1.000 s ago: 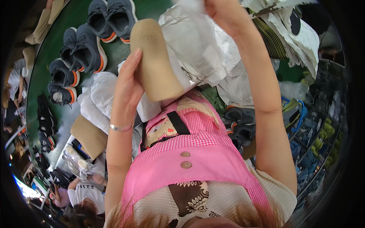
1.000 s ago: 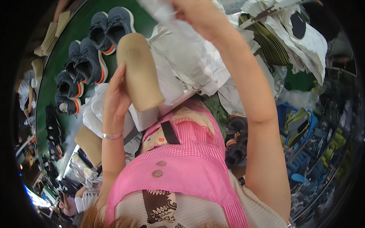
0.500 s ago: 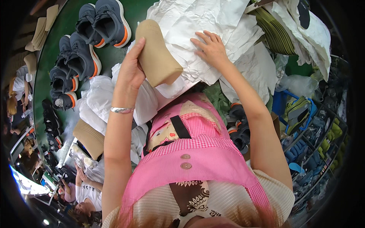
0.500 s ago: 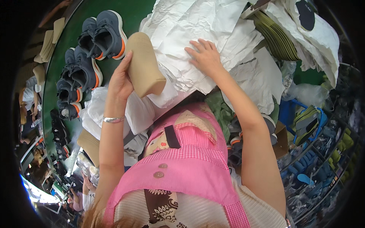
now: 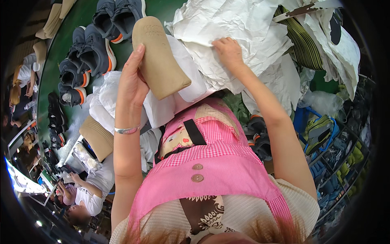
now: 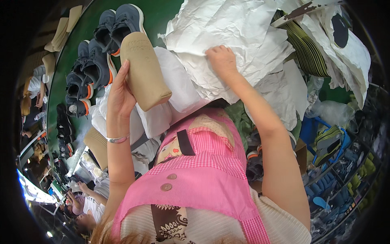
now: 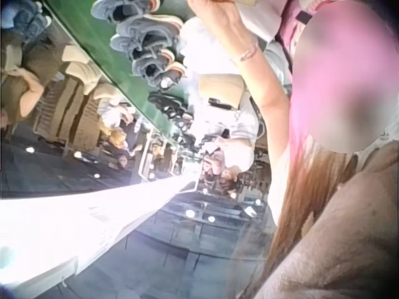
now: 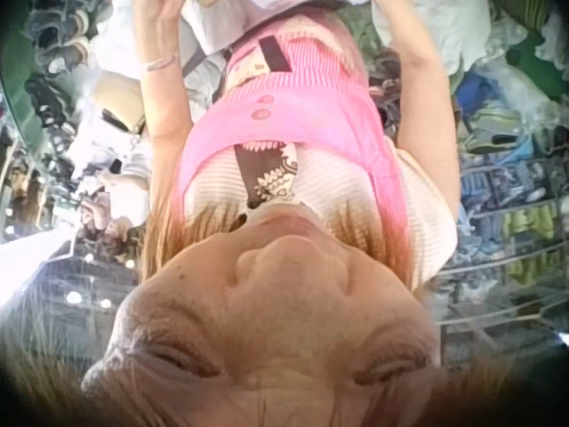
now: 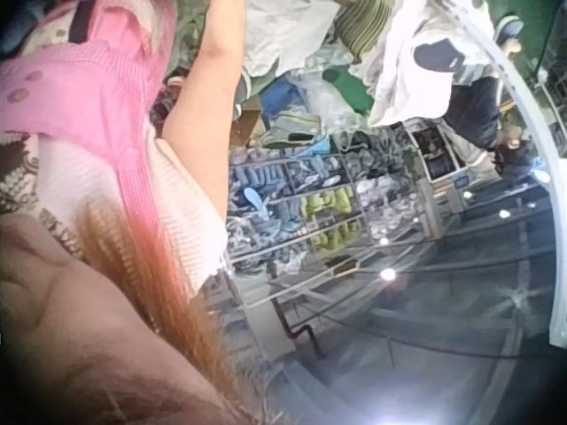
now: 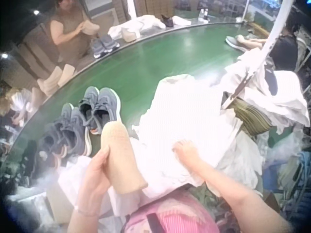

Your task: The person inserts shoe trees into sneakers, wraps each pair in white tissue paper, and places the wrapped pairs on a green conveyor belt. The process is repeated for multiple pairs of shoes.

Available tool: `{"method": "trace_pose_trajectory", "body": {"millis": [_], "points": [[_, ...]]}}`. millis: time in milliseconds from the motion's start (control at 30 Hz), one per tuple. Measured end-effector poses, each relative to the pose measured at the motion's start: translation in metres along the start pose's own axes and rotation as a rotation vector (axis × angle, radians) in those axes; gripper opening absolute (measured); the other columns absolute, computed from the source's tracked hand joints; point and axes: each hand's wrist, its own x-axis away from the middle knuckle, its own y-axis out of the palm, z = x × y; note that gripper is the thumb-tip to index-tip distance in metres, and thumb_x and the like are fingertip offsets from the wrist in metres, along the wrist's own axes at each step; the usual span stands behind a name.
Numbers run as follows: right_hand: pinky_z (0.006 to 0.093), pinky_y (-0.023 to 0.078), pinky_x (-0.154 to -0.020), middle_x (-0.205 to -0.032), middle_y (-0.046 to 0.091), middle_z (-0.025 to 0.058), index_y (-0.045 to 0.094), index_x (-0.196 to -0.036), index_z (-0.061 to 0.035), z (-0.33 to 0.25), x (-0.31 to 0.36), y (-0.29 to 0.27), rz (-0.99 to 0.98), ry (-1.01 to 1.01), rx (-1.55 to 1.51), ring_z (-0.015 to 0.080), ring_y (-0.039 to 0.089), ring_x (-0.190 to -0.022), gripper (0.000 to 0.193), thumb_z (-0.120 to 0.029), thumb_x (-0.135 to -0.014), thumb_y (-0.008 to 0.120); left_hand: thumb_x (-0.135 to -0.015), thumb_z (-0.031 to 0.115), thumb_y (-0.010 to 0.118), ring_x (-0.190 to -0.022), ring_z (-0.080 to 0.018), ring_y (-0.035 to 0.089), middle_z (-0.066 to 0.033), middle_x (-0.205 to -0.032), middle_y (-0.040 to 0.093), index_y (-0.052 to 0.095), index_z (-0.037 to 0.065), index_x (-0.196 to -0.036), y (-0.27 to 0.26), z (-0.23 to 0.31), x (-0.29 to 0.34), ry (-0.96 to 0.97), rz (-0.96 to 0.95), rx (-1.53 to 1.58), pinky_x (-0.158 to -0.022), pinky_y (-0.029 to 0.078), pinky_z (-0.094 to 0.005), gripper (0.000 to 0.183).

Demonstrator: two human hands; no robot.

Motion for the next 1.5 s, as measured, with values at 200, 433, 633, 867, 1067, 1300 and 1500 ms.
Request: {"method": "trace_pose_trajectory", "body": {"millis": [200, 433, 633, 867, 1067, 1300, 1500], "points": [[0.0358, 0.050, -0.065, -0.082, 0.062, 0.0075, 0.066, -0.093, -0.0088, -0.038, 0.015, -0.081, 0.058, 0.046, -0.103, 0.0258, 0.061, -0.077, 0.014, -0.006, -0.079, 0.068, -0.094, 0.029, 0.062, -0.100, -0.0136, 0.063, -0.0052, -0.110, 0.065, 0.061, 0.002, -0.117, -0.019, 0.001, 0.001, -0.016, 0.045, 0.031, -0.089, 0.051, -0.0288, 0.035], [0.0354, 0.047, -0.070, -0.084, 0.059, 0.0051, 0.061, -0.088, -0.0085, -0.039, 0.054, -0.012, -0.109, 0.040, 0.055, 0.0259, 0.058, -0.084, 0.023, -0.020, -0.072, 0.074, -0.094, 0.030, 0.062, -0.099, -0.0131, 0.063, -0.0050, -0.111, 0.065, 0.060, 0.001, -0.118, -0.018, 0.001, -0.003, -0.042, -0.026, 0.021, -0.088, 0.051, -0.0284, 0.037], [0.0395, 0.048, -0.067, -0.077, 0.061, 0.0108, 0.061, -0.085, -0.0051, -0.035, 0.042, -0.010, -0.059, 0.277, -0.161, 0.0299, 0.061, -0.076, 0.017, -0.021, -0.081, 0.066, -0.094, 0.028, 0.063, -0.099, -0.0129, 0.063, -0.0053, -0.112, 0.065, 0.060, 0.001, -0.119, -0.017, 0.001, -0.002, -0.068, -0.088, -0.006, -0.089, 0.051, -0.0277, 0.037], [0.0319, 0.044, -0.059, -0.068, 0.056, 0.0110, 0.057, -0.087, -0.0015, -0.034, -0.004, -0.109, -0.069, 0.803, -0.525, 0.0183, 0.054, -0.063, 0.024, -0.025, -0.089, 0.060, -0.093, 0.028, 0.064, -0.100, -0.0128, 0.063, -0.0048, -0.111, 0.066, 0.060, 0.002, -0.119, -0.016, 0.024, -0.002, -0.023, -0.131, 0.027, -0.089, 0.050, -0.0280, 0.037], [0.0212, 0.043, -0.063, -0.087, 0.061, -0.0022, 0.059, -0.105, -0.0023, -0.022, -0.035, -0.223, 0.220, 0.610, -0.753, 0.0036, 0.052, -0.074, 0.016, -0.015, -0.096, 0.057, -0.095, 0.028, 0.061, -0.101, -0.0125, 0.063, -0.0037, -0.111, 0.066, 0.061, 0.004, -0.117, -0.030, 0.067, -0.016, 0.160, -0.216, -0.010, -0.087, 0.050, -0.0273, 0.032], [0.0360, 0.049, -0.056, -0.068, 0.060, 0.0138, 0.052, -0.107, -0.0032, -0.157, -0.062, -0.327, -0.779, 0.219, -0.340, 0.0251, 0.060, -0.057, 0.026, -0.020, -0.089, 0.061, -0.097, 0.027, 0.058, -0.100, -0.0117, 0.063, -0.0030, -0.111, 0.065, 0.060, 0.003, -0.115, 0.017, 0.208, -0.053, 0.759, -0.465, -0.147, -0.086, 0.050, -0.0258, 0.030], [0.0387, 0.046, -0.049, -0.064, 0.057, 0.0128, 0.055, -0.101, -0.0045, -0.250, -0.078, -0.353, -1.122, -0.287, -0.597, 0.0316, 0.059, -0.055, 0.021, -0.020, -0.089, 0.062, -0.091, 0.027, 0.062, -0.080, -0.0169, 0.067, -0.0104, -0.092, 0.068, 0.056, 0.004, -0.125, 0.133, 0.184, -0.030, 0.183, -0.741, -0.101, -0.072, 0.054, -0.0353, 0.041]]}}
